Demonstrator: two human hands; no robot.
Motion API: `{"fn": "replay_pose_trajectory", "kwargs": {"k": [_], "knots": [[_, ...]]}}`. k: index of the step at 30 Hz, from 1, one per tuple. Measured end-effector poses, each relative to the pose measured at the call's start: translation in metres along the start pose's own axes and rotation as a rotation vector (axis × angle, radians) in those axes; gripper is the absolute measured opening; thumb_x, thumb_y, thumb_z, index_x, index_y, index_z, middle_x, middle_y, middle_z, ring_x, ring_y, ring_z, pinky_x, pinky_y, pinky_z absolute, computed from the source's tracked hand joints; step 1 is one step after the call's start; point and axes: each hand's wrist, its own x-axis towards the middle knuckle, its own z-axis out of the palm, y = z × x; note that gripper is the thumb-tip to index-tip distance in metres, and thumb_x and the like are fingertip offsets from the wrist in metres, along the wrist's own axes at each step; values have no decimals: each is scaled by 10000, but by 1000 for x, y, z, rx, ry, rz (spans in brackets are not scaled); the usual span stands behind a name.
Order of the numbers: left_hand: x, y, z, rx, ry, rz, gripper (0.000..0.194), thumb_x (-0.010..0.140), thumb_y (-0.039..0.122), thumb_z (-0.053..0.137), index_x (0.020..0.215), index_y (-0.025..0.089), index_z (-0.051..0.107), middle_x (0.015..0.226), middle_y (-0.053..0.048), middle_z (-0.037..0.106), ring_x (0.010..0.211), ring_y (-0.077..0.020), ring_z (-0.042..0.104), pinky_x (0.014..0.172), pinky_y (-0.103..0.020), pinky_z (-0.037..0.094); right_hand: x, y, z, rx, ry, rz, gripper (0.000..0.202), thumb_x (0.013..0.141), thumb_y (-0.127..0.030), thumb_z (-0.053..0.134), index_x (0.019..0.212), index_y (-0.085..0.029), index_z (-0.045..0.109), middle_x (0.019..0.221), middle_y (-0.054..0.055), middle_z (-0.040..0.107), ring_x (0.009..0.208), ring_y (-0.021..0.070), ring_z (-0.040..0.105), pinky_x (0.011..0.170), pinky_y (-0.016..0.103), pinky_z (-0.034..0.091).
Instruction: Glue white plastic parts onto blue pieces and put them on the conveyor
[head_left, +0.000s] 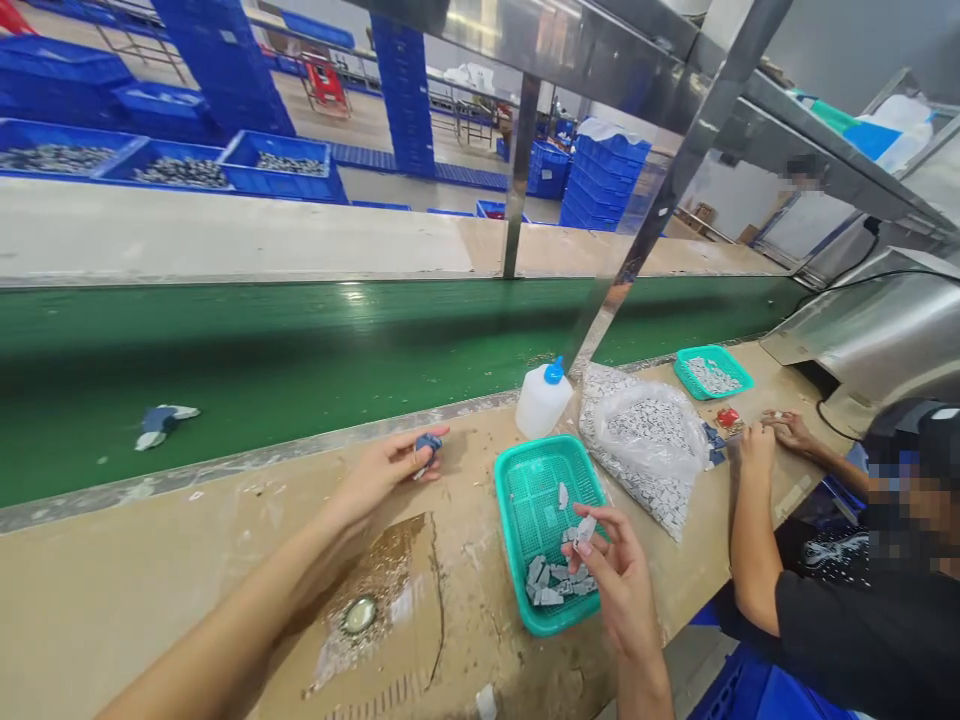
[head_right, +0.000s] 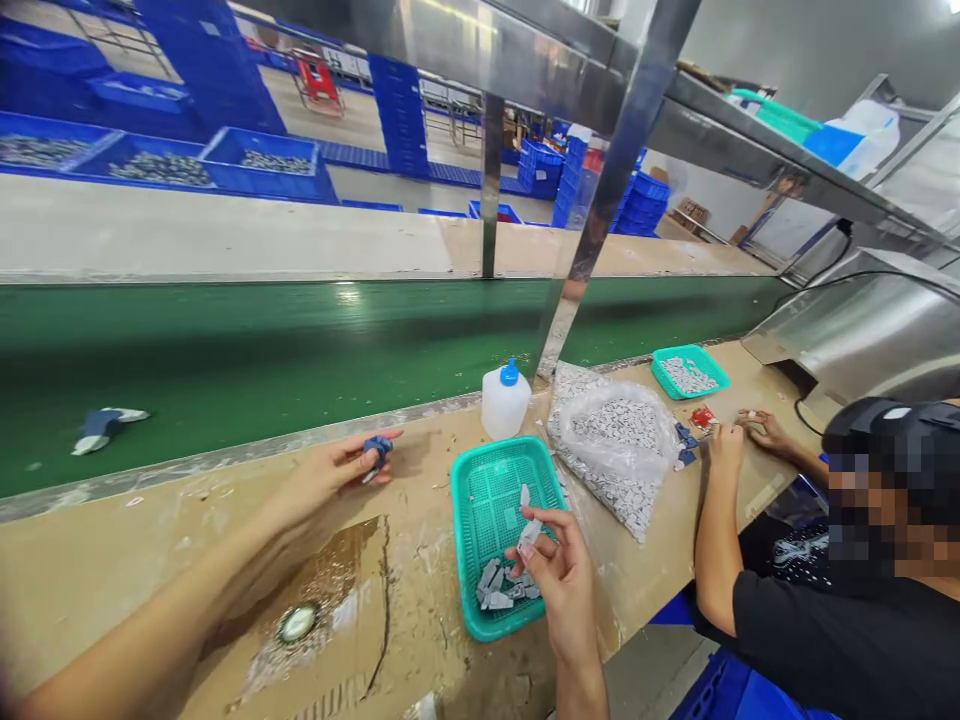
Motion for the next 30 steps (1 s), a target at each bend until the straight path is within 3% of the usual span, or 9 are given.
{"fn": "replay_pose_trajectory", "kwargs": {"k": [5, 10, 14, 18, 22, 26, 30], "knots": [[-80, -19, -22, -230, 88, -137, 458, 610, 328, 919, 1026, 193, 784, 862, -48, 684, 782, -152, 620, 783, -220, 536, -10, 4, 16, -98, -185, 2, 244, 769, -436, 798, 917, -244, 768, 1203, 102, 663, 752, 196, 719, 710, 365, 616], [-115, -36, -37, -436, 140, -132, 404, 622, 228, 912, 1007, 185, 797, 937, -60, 718, 836, -160, 645, 832, -211, 545, -21, 13, 50, -157, -472, 132, 248, 757, -403, 817, 973, -285, 791, 1150, 72, 627, 713, 159, 695, 721, 352, 617], [-128, -47, -45, -582, 140, -86, 412, 592, 203, 933, 977, 151, 797, 920, -71, 734, 803, -150, 663, 797, -196, 558, -30, 24, 81, -262, -613, 137, 259, 758, -467, 801, 904, -253, 791, 984, 33, 608, 616, 119, 646, 594, 276, 566], [-136, -57, -46, -682, 190, -33, 440, 531, 233, 969, 920, 127, 794, 849, -71, 738, 789, -153, 684, 801, -197, 567, -29, 43, 100, -471, -655, -58, 284, 865, -485, 690, 920, -224, 785, 767, 20, 642, 616, 134, 611, 579, 243, 504], [-138, -66, -45, -676, 219, 26, 487, 481, 288, 984, 894, 120, 789, 827, -72, 740, 720, -168, 690, 702, -216, 570, -23, 64, 112, -615, -631, -168, 297, 941, -426, 593, 1082, -215, 746, 788, 36, 708, 653, 155, 640, 640, 269, 522], [-135, -73, -52, -708, 348, 181, 467, 488, 289, 974, 877, 120, 779, 856, -81, 746, 671, -162, 668, 677, -270, 573, -19, 75, 127, -712, -610, -213, 303, 962, -399, 561, 1125, -189, 707, 785, 27, 715, 670, 159, 666, 664, 281, 533], [-132, -76, -60, -731, 402, 288, 474, 512, 294, 961, 905, 112, 770, 821, -79, 737, 656, -156, 666, 674, -269, 541, -20, 80, 137, -859, -547, -507, 255, 951, -378, 594, 1034, -203, 761, 954, 75, 735, 870, 186, 688, 797, 317, 541]]}}
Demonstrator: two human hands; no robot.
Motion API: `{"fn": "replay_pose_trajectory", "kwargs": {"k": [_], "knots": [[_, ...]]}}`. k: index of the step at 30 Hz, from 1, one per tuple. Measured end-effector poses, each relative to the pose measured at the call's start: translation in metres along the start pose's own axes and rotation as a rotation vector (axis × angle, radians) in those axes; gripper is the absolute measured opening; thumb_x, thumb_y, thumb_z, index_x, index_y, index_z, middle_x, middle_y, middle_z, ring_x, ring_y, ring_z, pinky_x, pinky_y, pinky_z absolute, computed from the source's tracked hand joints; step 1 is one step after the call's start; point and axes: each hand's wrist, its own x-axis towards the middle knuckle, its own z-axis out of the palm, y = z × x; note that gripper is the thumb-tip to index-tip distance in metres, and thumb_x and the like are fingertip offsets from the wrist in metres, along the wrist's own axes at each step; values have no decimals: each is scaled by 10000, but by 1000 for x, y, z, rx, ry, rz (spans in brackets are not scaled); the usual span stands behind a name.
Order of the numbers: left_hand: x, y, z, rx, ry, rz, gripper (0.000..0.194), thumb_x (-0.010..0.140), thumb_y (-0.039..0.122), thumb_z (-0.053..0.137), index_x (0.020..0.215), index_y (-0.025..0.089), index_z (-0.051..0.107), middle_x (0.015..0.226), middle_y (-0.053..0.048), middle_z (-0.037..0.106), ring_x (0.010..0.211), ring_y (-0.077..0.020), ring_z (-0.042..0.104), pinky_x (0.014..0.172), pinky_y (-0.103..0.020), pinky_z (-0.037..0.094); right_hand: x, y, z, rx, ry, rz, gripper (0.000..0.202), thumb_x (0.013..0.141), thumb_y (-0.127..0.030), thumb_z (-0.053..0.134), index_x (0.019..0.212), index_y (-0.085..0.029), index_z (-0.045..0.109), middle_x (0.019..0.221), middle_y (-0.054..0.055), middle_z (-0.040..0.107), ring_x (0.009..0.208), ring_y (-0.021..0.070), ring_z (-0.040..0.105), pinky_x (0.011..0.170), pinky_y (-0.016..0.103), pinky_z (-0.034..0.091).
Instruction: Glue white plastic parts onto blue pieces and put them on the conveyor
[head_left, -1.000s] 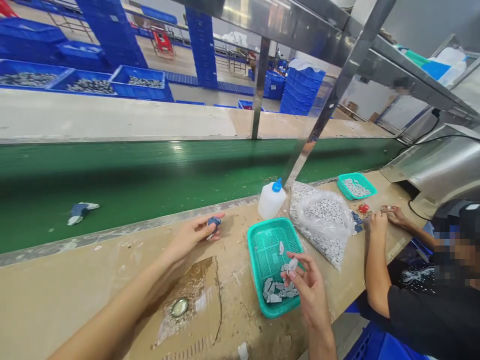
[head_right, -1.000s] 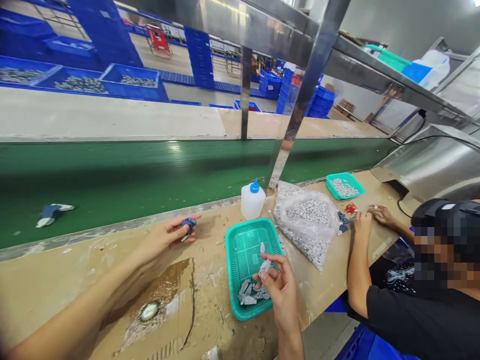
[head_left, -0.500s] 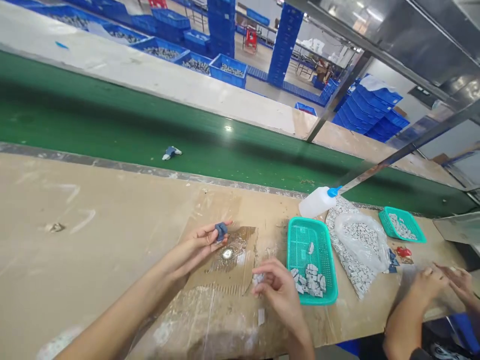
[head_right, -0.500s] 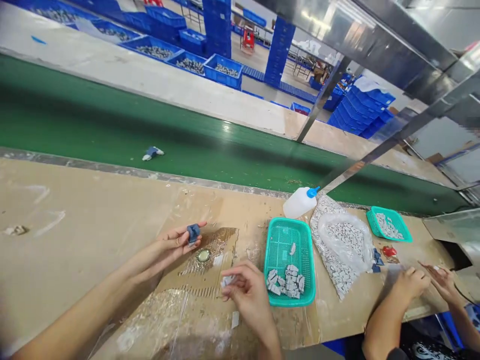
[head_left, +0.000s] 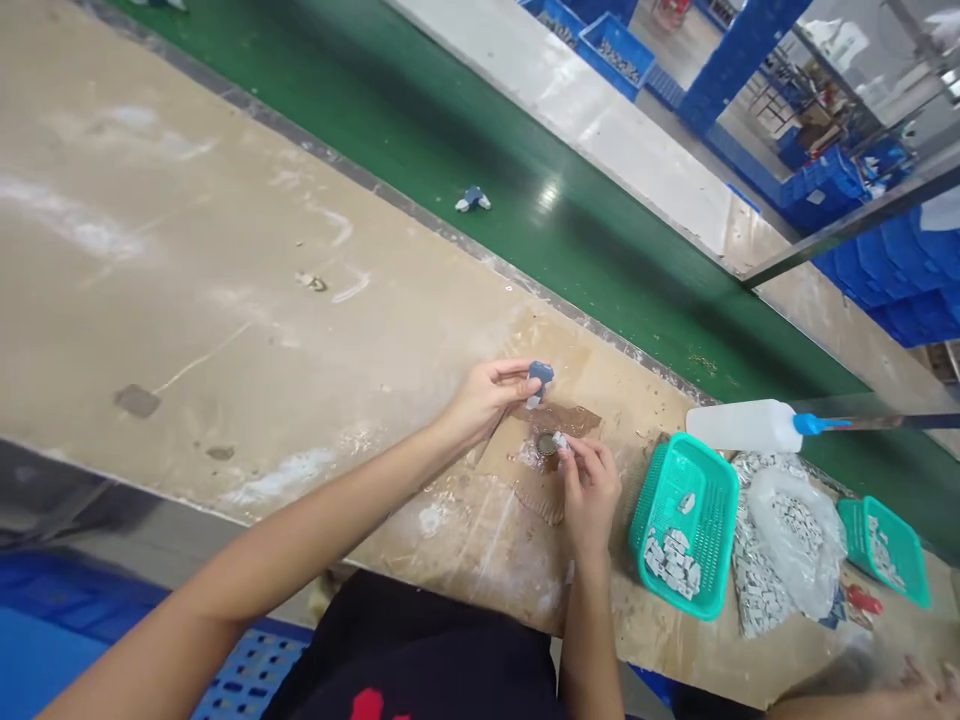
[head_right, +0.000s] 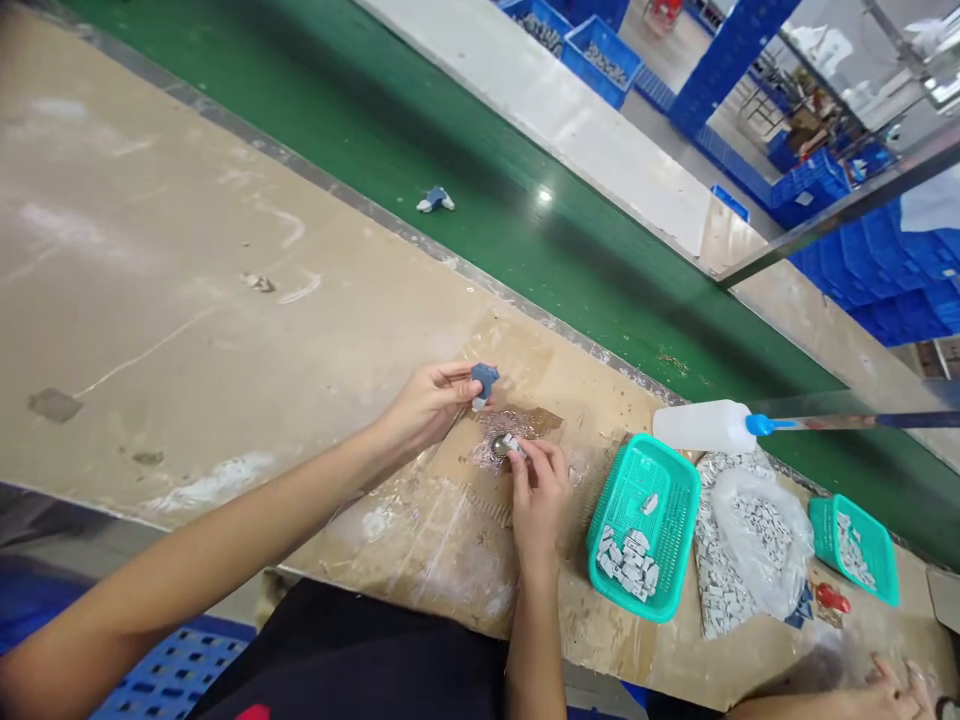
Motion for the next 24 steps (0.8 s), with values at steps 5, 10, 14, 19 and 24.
{"fn": "replay_pose_trajectory", "kwargs": {"k": [5, 10, 14, 19, 24], "knots": [[4, -3, -3, -121, -30, -37, 464, 525, 288, 959, 901, 102, 759, 816, -63, 721, 664, -146, 662, 703, -277, 538, -3, 1, 6, -101, 45, -131, 255, 961, -319, 607, 1126, -188, 749, 964, 89, 765, 857, 179, 707, 797, 317, 558], [3, -4, -5, -167, -82, -105, 351, 645, 274, 911, 912, 106, 757, 840, -51, 696, 691, -119, 646, 731, -268, 524, -9, 2, 4, -161, 54, -178, 252, 975, -274, 579, 1146, -188, 743, 1006, 105, 766, 892, 187, 720, 818, 342, 579], [-2, -1, -5, -159, -119, -132, 325, 693, 277, 884, 934, 101, 756, 843, -47, 678, 699, -112, 629, 730, -274, 514, -14, 1, 6, -224, 73, -237, 260, 978, -240, 570, 1177, -197, 730, 967, 95, 761, 846, 171, 718, 775, 317, 582], [-9, 5, 2, -146, -146, -152, 335, 644, 257, 908, 905, 105, 765, 887, -60, 697, 713, -133, 644, 733, -294, 516, -16, 2, 11, -276, 130, -326, 222, 957, -190, 608, 1130, -193, 748, 888, 72, 754, 769, 146, 706, 738, 289, 579], [-9, 7, 5, -133, -129, -145, 310, 632, 222, 906, 883, 103, 766, 874, -67, 709, 721, -139, 635, 764, -320, 522, -15, 1, 11, -301, 130, -338, 225, 963, -196, 594, 1126, -204, 749, 862, 64, 742, 738, 140, 696, 716, 286, 575]]}}
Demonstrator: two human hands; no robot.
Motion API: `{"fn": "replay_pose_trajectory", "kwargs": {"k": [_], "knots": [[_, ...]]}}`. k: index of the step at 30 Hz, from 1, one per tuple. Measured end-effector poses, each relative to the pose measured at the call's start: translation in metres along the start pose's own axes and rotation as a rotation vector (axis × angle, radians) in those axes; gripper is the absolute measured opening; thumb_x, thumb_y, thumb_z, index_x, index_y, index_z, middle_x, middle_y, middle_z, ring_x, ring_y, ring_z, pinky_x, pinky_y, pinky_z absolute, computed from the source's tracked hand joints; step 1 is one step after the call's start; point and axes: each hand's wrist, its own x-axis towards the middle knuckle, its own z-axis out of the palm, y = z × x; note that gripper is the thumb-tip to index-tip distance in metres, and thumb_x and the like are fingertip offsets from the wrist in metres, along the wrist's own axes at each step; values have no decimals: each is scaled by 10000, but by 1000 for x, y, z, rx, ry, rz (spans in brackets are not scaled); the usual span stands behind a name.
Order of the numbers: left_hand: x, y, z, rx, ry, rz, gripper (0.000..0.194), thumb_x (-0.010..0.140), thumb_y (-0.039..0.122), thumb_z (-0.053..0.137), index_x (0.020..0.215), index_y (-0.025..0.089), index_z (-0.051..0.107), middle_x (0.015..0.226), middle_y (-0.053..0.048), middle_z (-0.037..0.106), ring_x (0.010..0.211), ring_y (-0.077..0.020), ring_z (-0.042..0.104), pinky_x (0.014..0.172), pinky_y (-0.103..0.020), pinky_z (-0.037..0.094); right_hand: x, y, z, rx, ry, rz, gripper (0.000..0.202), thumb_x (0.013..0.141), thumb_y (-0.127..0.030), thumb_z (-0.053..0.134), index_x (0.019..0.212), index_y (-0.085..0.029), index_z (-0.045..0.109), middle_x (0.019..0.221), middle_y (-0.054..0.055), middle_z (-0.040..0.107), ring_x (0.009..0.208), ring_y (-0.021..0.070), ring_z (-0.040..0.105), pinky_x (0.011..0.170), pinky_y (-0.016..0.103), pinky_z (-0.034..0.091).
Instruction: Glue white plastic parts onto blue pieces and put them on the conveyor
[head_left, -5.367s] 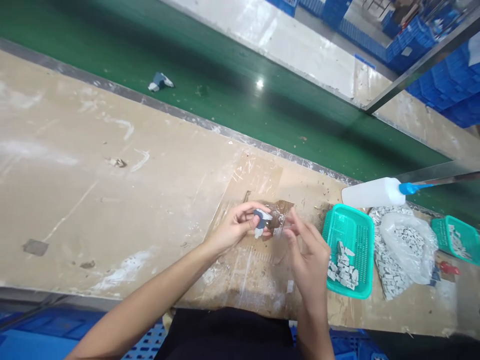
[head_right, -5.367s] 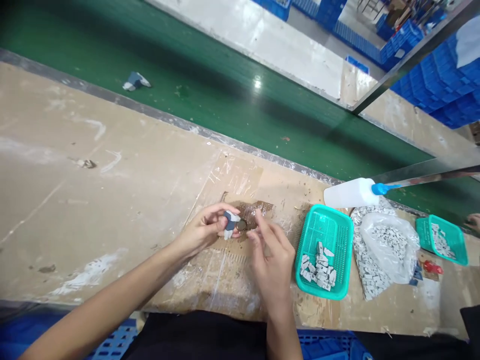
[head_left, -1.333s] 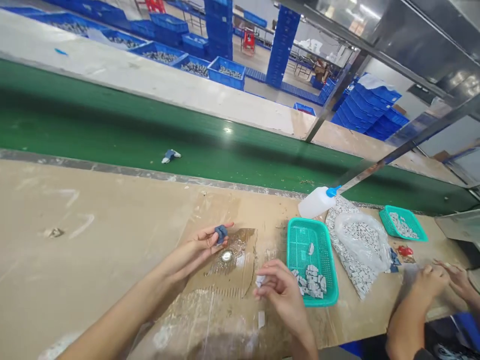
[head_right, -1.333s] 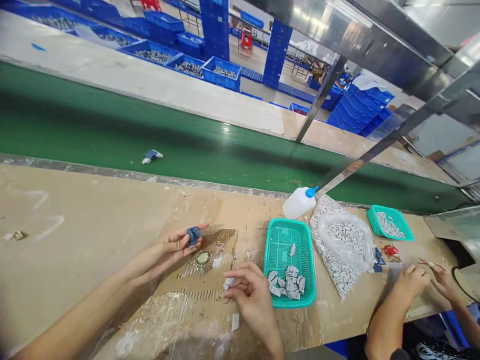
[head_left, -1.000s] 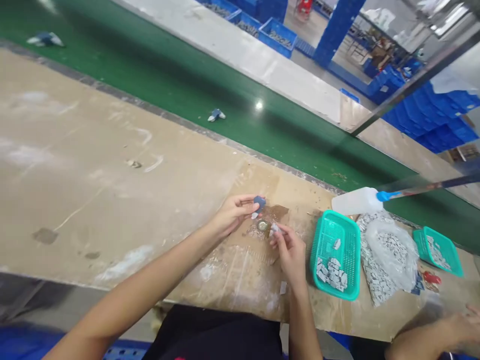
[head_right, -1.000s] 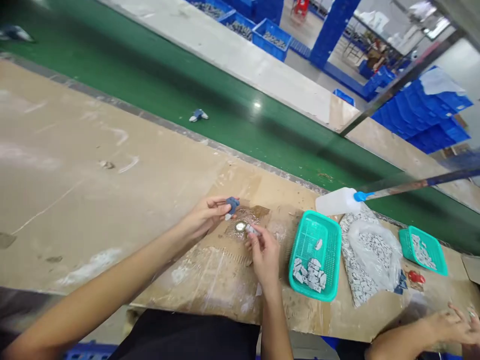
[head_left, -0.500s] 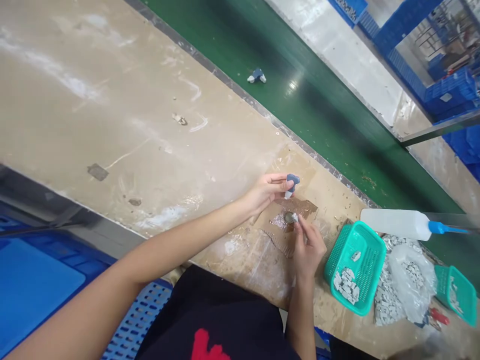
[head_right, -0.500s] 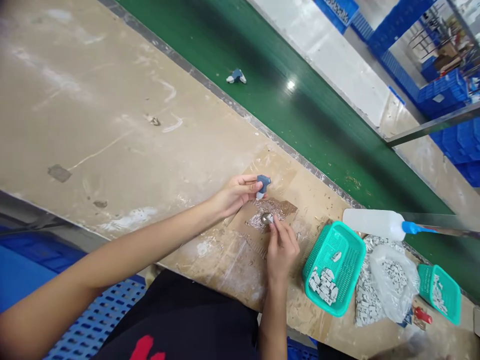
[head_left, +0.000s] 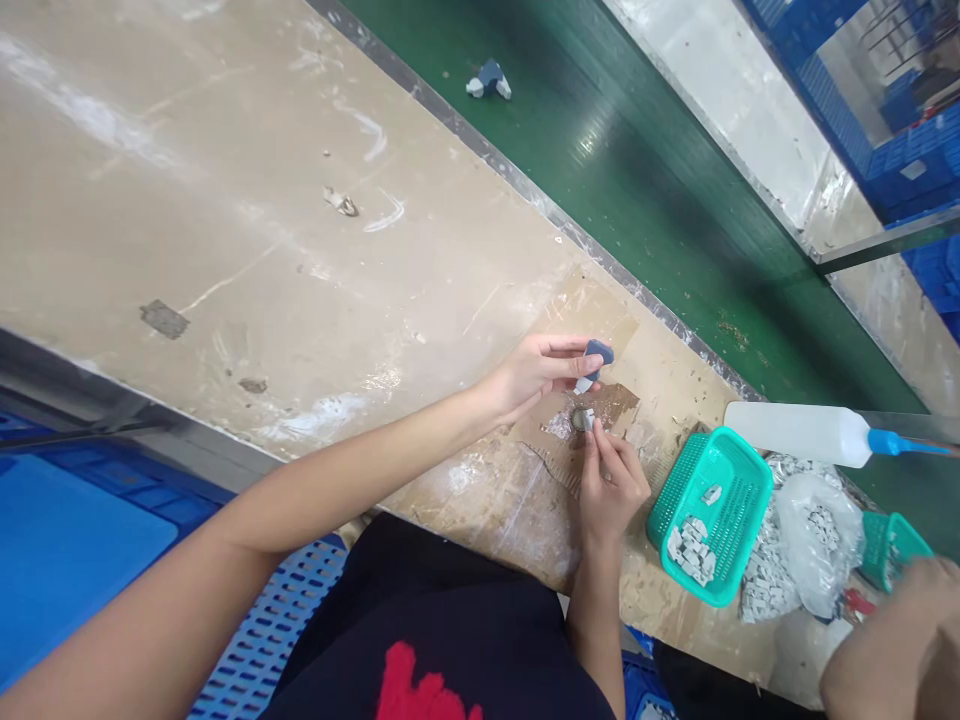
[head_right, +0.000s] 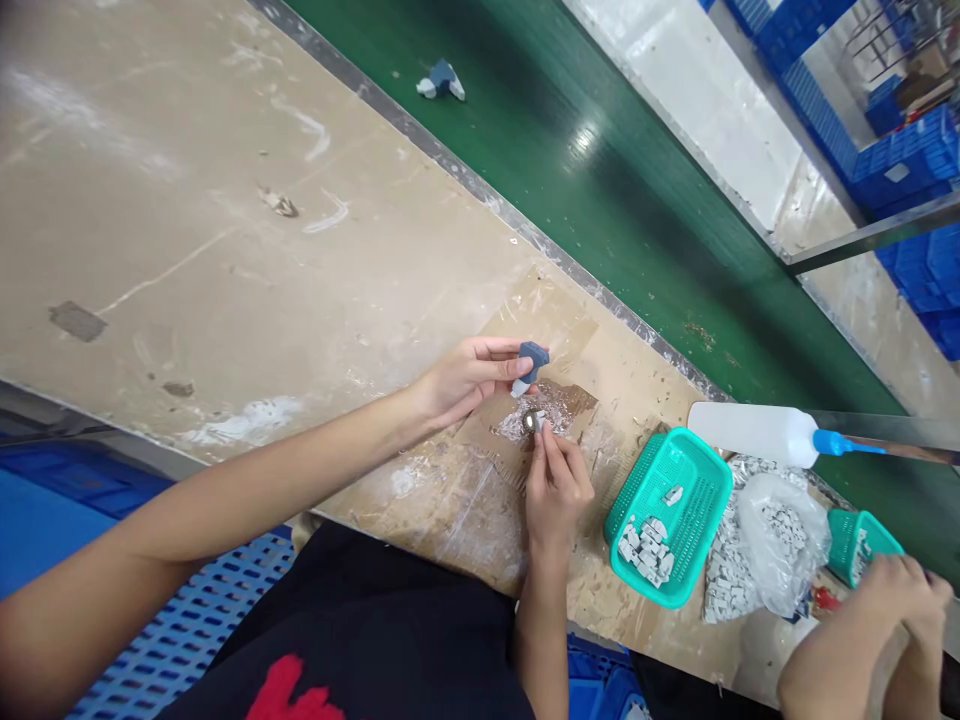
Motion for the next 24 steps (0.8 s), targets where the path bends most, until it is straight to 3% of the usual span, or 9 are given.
{"fn": "replay_pose_trajectory", "kwargs": {"k": [10, 17, 21, 24], "knots": [[0, -5, -1, 92, 14, -3, 341, 620, 258, 910, 881, 111, 748, 822, -60, 727, 688, -171, 690, 699, -301, 525, -2, 3, 0, 11, -15, -24, 256, 959, -169, 589, 1156, -228, 741, 840, 42, 721, 723, 122, 677, 698, 254, 561], [0, -11, -2, 322, 78, 109, 225, 706, 198, 834, 889, 116, 733, 813, -72, 737, 742, -183, 694, 746, -312, 537, -2, 1, 0, 58, -48, 32, 273, 962, -179, 583, 1177, -253, 735, 874, 50, 726, 761, 136, 683, 725, 278, 568], [1, -13, -9, 518, 108, 101, 199, 678, 162, 831, 852, 128, 741, 813, -76, 744, 759, -191, 697, 738, -302, 539, 1, -3, -10, 203, 81, 198, 245, 920, -194, 658, 1135, -256, 757, 865, 47, 711, 759, 158, 665, 699, 303, 551], [-1, -16, -11, 655, -4, 7, 186, 654, 137, 824, 822, 147, 745, 805, -74, 754, 765, -202, 705, 705, -289, 537, 5, -5, -22, 310, 195, 311, 228, 907, -217, 677, 1112, -258, 766, 842, 38, 670, 737, 163, 636, 652, 309, 525]]}}
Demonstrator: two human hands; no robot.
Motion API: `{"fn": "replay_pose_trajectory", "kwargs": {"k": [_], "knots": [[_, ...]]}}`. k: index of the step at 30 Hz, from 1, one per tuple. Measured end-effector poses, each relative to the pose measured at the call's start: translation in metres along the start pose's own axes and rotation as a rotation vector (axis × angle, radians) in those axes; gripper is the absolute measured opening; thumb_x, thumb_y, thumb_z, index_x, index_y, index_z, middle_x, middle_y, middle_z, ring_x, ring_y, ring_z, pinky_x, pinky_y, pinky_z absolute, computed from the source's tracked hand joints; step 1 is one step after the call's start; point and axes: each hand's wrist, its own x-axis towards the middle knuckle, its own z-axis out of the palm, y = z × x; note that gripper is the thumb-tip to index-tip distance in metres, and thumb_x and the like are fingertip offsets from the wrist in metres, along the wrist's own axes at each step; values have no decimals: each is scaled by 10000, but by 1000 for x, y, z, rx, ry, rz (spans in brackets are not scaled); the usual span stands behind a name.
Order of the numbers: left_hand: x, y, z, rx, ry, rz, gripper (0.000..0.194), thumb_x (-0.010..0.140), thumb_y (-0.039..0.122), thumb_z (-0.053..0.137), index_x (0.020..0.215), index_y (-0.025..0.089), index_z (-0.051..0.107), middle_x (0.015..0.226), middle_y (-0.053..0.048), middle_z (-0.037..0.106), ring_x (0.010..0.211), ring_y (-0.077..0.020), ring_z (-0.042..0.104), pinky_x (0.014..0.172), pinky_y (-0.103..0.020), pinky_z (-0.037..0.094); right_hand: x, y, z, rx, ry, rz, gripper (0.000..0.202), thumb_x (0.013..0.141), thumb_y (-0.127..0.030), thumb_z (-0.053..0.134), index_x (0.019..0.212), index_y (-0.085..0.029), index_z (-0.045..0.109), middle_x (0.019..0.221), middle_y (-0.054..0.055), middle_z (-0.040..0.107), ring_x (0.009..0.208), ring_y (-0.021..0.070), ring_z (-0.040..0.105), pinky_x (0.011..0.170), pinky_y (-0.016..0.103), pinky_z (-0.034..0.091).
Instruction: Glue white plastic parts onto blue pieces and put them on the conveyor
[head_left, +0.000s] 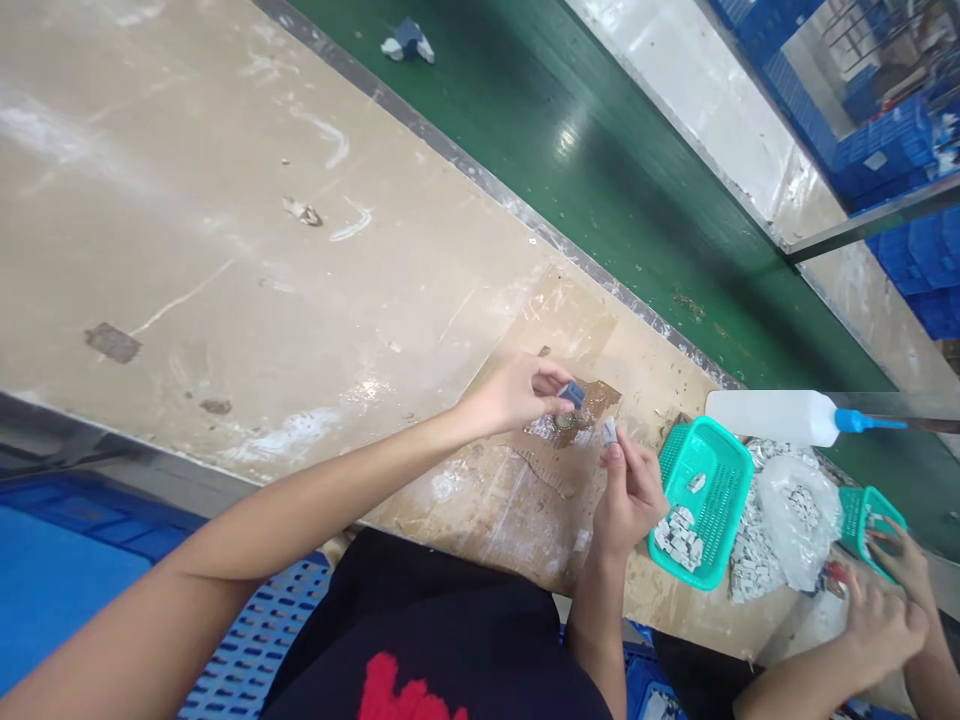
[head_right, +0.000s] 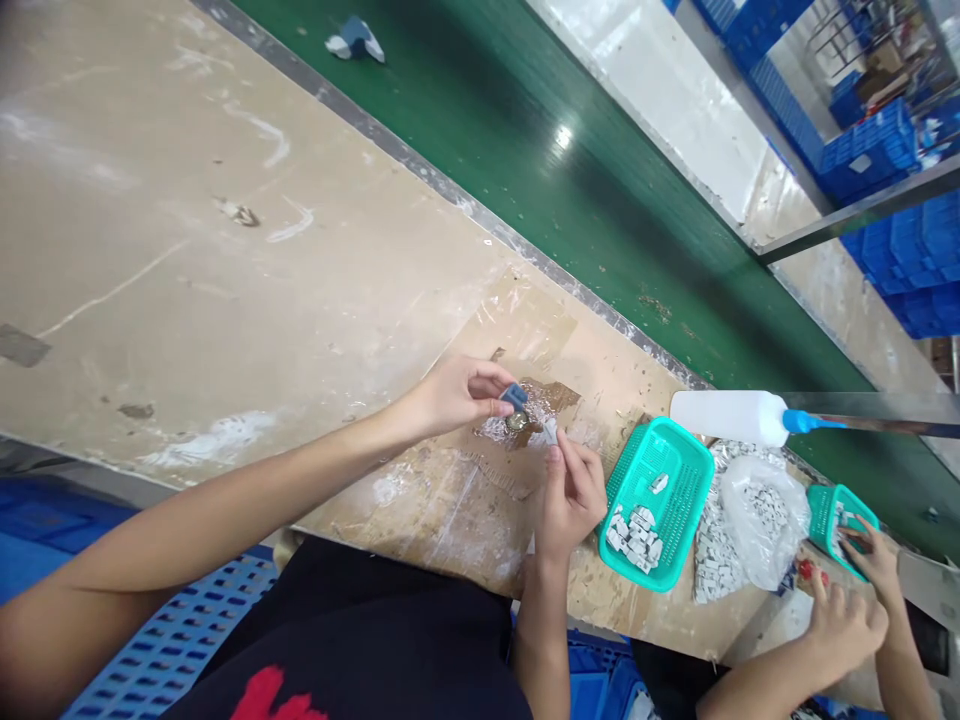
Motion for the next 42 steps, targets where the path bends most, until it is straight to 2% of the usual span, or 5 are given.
{"fn": "replay_pose_trajectory", "kwargs": {"k": [4, 11, 29, 37, 42], "knots": [[-9, -2, 11, -50, -192, -34, 187, 637, 124, 814, 804, 155, 736, 795, -60, 759, 774, -195, 714, 740, -292, 553, 4, -10, -12, 71, 40, -11, 198, 919, -239, 652, 1075, -261, 774, 854, 37, 637, 730, 156, 619, 620, 300, 502], [-19, 2, 25, -145, -289, -45, 205, 615, 102, 814, 798, 154, 735, 788, -55, 754, 769, -192, 724, 782, -297, 577, 1, -22, -20, -3, -45, -45, 194, 933, -242, 622, 1037, -258, 786, 865, 49, 643, 757, 169, 638, 627, 316, 538], [-34, 5, 32, 8, -118, 152, 149, 707, 69, 656, 813, 154, 716, 821, -53, 716, 742, -187, 710, 688, -266, 601, -7, -32, -11, 7, -174, -98, 525, 911, -25, 540, 1250, -403, 672, 919, 21, 654, 820, 149, 665, 684, 295, 562], [-25, 13, 20, -40, -157, 10, 304, 747, 173, 747, 1049, 171, 711, 789, -37, 685, 683, -143, 648, 652, -226, 532, 15, -38, -5, 10, -311, 27, 298, 959, -214, 576, 1210, -284, 720, 854, 23, 694, 783, 144, 660, 706, 266, 550], [-14, 19, 7, -410, -157, -217, 265, 732, 251, 806, 968, 176, 712, 872, -56, 675, 712, -163, 673, 715, -275, 593, 28, -35, -18, 15, -142, 87, 296, 964, -293, 577, 1222, -237, 711, 962, 56, 722, 880, 164, 676, 780, 287, 546]]}}
